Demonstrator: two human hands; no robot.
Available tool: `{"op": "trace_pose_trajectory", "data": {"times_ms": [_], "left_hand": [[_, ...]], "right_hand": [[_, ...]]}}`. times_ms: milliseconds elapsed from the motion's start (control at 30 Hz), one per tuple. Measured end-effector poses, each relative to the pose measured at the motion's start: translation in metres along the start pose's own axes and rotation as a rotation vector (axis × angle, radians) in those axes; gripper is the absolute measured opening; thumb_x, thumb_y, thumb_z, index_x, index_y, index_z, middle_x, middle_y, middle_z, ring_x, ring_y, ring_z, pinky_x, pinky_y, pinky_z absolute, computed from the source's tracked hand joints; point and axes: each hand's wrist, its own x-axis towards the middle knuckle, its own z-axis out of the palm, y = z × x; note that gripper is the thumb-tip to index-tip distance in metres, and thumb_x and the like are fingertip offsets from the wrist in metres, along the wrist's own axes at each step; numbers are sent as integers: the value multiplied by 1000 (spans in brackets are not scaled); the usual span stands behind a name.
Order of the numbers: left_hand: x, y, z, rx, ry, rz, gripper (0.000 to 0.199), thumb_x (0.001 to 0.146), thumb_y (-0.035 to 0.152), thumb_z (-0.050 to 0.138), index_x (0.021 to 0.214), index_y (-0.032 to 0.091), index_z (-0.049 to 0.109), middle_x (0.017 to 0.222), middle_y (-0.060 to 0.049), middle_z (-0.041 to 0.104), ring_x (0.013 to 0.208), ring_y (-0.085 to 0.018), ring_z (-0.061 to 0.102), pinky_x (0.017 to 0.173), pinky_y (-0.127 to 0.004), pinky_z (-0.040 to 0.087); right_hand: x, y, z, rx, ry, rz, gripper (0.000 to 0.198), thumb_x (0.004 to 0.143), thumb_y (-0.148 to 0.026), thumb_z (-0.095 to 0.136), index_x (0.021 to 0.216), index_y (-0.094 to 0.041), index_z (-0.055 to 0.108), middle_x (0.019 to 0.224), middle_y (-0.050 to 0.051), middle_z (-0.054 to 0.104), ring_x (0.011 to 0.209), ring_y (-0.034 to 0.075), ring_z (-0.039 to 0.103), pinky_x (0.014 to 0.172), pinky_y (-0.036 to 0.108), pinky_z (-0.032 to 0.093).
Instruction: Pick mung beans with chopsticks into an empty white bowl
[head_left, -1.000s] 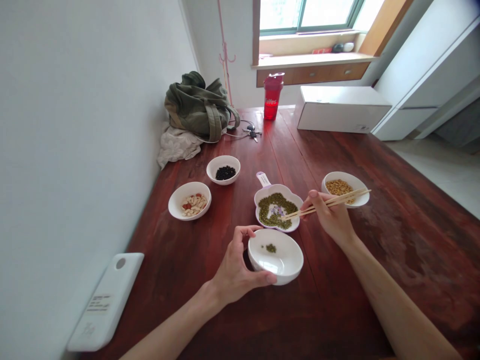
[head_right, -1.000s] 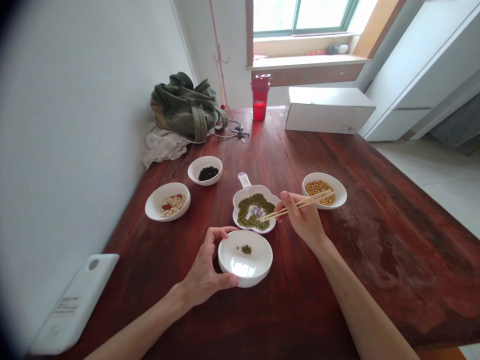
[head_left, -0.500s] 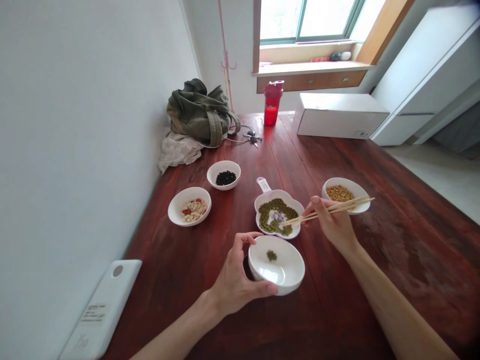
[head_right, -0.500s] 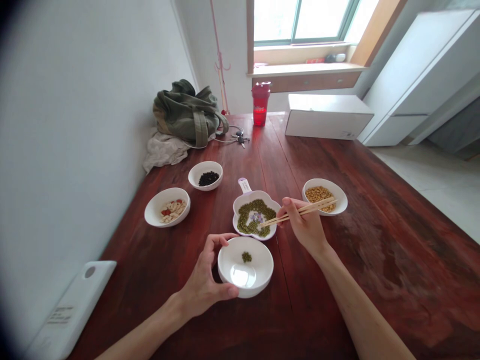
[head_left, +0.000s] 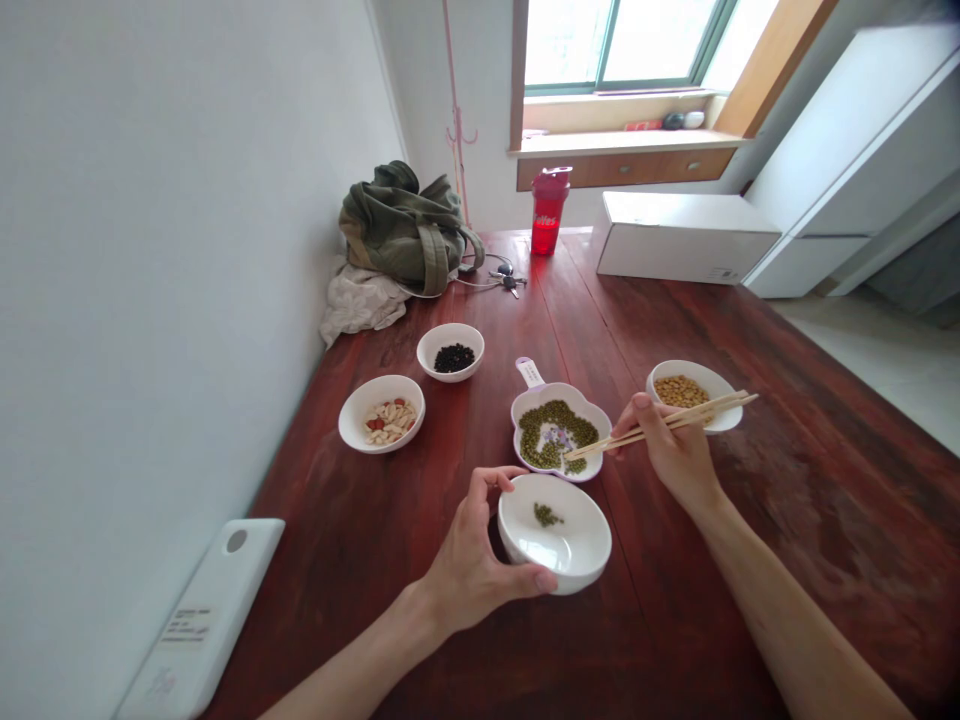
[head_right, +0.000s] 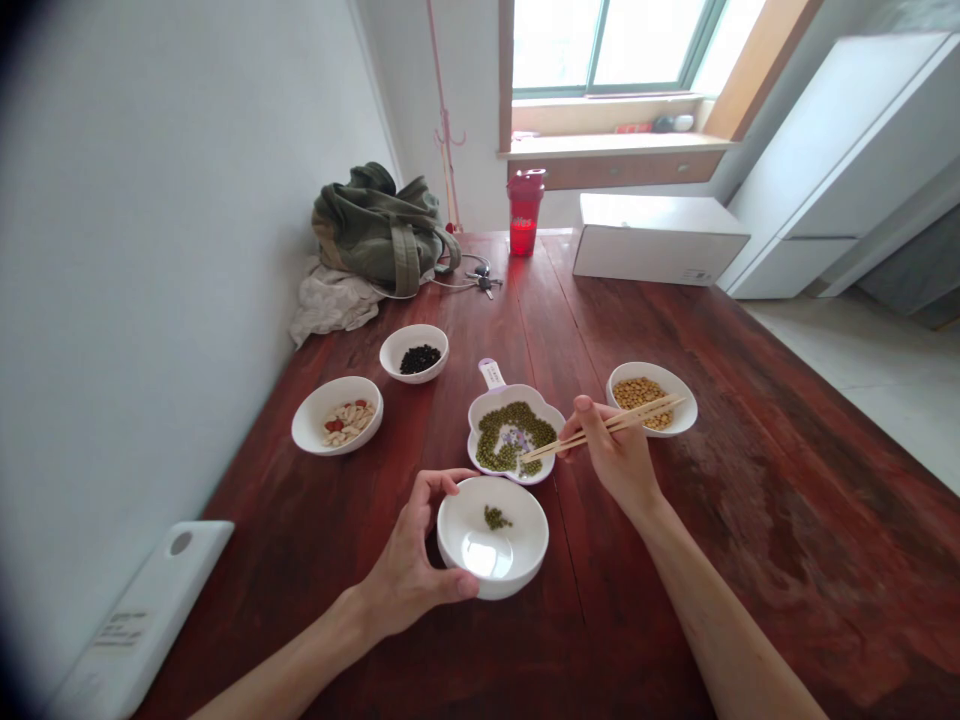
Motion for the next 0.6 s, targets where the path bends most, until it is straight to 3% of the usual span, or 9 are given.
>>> {"op": "trace_pose_trajectory", "data": {"times_ms": [233,400,600], "left_hand": [[0,-1,-1,20,-8,-17,89,72,74,104,123,25,49,148,-12,62,127,-34,67,105,-47,52],[0,0,-2,58,-1,-21,93,71,78,103,126,25,50,148,-13,62,128,-36,67,106,-48,52],[2,-3,-5,56,-41,-15,90,74,69,104,129,25,49,146,-13,66,124,-34,69,101,-42,54]], "right_hand": [[-4,-3,8,54,-63,39,68,94,-81,74,61,-21,76,55,6,72,44,18,67,43,29,55],[-5,0,0,162,-41,-22,66,103,-73,68,64,-21,74,64,8,76,52,19,71,47,30,56],[-2,-5,2,18,18,-62,67,99,-78,69,62,-22,75,60,7,75,48,18,68,47,29,55]]}}
